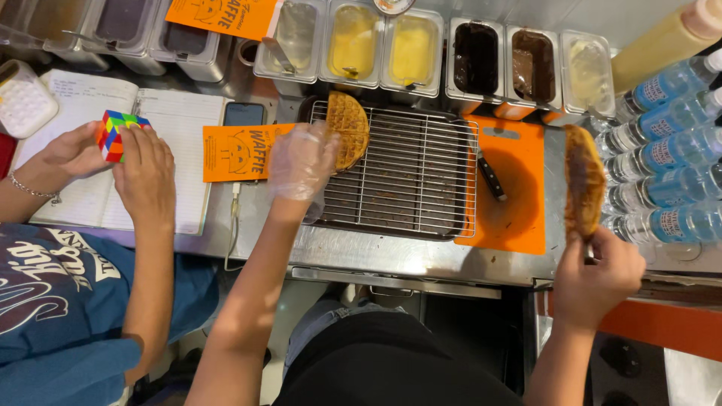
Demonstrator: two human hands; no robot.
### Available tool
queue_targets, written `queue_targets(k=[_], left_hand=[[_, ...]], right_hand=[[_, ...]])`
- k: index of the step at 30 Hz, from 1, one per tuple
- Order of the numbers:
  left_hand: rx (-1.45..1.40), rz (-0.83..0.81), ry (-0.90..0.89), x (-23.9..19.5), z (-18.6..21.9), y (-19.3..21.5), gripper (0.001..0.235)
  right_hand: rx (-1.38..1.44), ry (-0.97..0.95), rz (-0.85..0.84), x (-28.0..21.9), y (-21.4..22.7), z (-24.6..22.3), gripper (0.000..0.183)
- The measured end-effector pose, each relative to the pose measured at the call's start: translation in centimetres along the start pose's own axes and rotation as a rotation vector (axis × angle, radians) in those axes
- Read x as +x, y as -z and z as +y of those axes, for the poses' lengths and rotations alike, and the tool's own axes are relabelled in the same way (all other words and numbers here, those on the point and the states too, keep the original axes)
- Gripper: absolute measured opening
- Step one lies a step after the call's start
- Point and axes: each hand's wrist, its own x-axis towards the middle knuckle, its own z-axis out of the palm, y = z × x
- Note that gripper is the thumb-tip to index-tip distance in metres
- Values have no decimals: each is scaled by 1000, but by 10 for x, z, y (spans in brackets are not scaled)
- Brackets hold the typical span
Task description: The person places a cooked waffle on a wire rack, spreads chocolate and black sesame paste on it using a spatula, and folds it in half. The person then removes the waffle from the rack and discards a used glove.
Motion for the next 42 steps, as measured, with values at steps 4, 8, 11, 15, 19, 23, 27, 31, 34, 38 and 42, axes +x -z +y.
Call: queue_targets(k=[4, 8, 11, 15, 19, 23, 27, 31, 34, 38, 42], left_hand=[[-271, 303, -76, -13, 10, 21, 18], [-447, 409, -89, -15, 29, 32, 18], [-497, 342, -81, -18, 33, 47, 15], [-507, 272, -33, -29, 37, 59, 18], [-654, -41, -27, -26, 53, 45, 42], [-1299, -480, 369, -9, 63, 30, 55], [-1378, -493, 205, 3, 62, 28, 37], [-1105, -478, -182, 14, 60, 45, 24], [-904, -466, -453, 15, 68, 53, 22], [-746, -521, -571, 14, 80, 54, 29], [-640, -186, -318, 5, 58, 52, 45]], right_hand=[[697, -315, -269, -15, -21, -27, 18], [1027, -502, -546, -17, -18, -33, 17], [388, -45, -152, 3, -4, -17, 16], [70, 64, -18, 14, -4, -9, 13], [1003, -427, -447, -11, -34, -32, 15], [1303, -493, -629, -23, -55, -51, 12], [1498, -489, -741, -8, -39, -41, 21], [1262, -309, -835, 17, -26, -40, 35], [1066, -151, -878, 21, -26, -53, 33], [909, -109, -794, 17, -29, -63, 18], [463, 169, -354, 21, -23, -38, 17]])
